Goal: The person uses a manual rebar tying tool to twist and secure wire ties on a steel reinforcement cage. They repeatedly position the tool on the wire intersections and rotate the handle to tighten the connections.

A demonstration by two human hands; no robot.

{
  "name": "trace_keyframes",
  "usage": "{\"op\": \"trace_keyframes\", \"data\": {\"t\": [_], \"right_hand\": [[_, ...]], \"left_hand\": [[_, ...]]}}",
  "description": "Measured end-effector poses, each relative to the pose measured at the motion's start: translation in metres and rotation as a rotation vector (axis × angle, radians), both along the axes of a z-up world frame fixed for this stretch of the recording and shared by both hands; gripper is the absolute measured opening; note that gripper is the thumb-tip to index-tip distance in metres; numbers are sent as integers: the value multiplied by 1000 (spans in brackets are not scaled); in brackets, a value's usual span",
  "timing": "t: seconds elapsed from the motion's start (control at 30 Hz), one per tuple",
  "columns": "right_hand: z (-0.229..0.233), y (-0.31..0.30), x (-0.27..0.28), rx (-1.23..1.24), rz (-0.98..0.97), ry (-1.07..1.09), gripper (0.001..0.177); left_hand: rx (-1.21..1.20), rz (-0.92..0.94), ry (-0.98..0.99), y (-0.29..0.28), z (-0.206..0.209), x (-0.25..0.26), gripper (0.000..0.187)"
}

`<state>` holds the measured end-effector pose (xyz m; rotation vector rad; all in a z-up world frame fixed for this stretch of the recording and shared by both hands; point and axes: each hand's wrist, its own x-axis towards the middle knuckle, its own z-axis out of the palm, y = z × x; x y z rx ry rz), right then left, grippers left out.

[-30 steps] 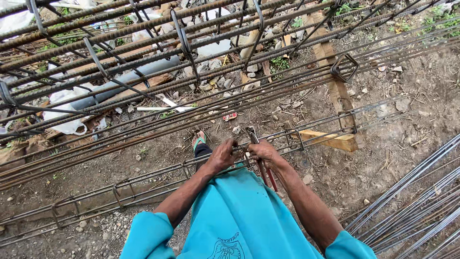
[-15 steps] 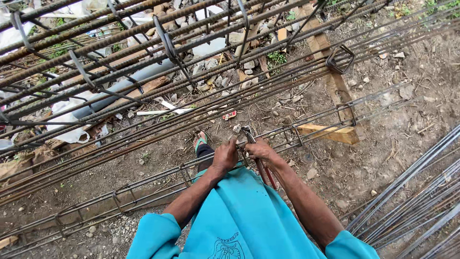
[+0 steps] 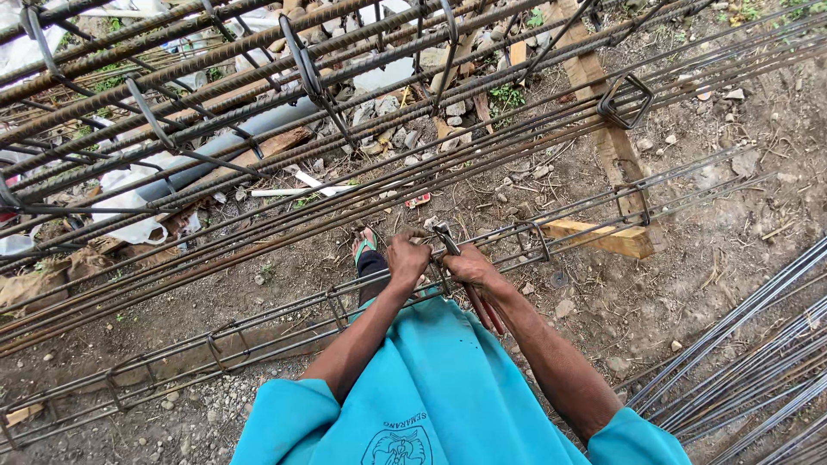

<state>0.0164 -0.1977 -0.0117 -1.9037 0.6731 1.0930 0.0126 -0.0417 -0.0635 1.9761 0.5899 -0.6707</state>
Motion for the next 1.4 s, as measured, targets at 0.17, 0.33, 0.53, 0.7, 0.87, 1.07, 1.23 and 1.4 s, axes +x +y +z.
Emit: {"op": "trace_keyframes", "data": {"t": [0.17, 0.33, 0.53, 0.7, 0.87, 1.07, 1.23, 1.4], "right_hand": [[32, 11, 8, 54, 28, -130, 32], [24, -20, 6, 80, 149, 13, 31], [87, 25, 37, 262, -180, 123, 12], [71, 3, 21, 58, 441, -39, 35], [127, 58, 33, -39, 867, -110, 31], [-26, 5, 63, -355, 1094, -179, 27], [23, -3, 21, -267, 1067, -26, 26], [57, 24, 46, 150, 135, 83, 21]], "left_hand": [[-138, 135, -156, 0, 22, -4, 29], [-245, 60, -256, 11, 55, -26, 32], [-314, -119, -511, 25, 59, -46, 32], [-231, -115, -514, 11, 25, -61, 39], [251, -38, -943, -20, -39, -66, 33], [168, 82, -795, -24, -21, -67, 28], [61, 65, -678, -22, -16, -63, 23], [-18, 5, -731, -11, -21, -58, 24]]}}
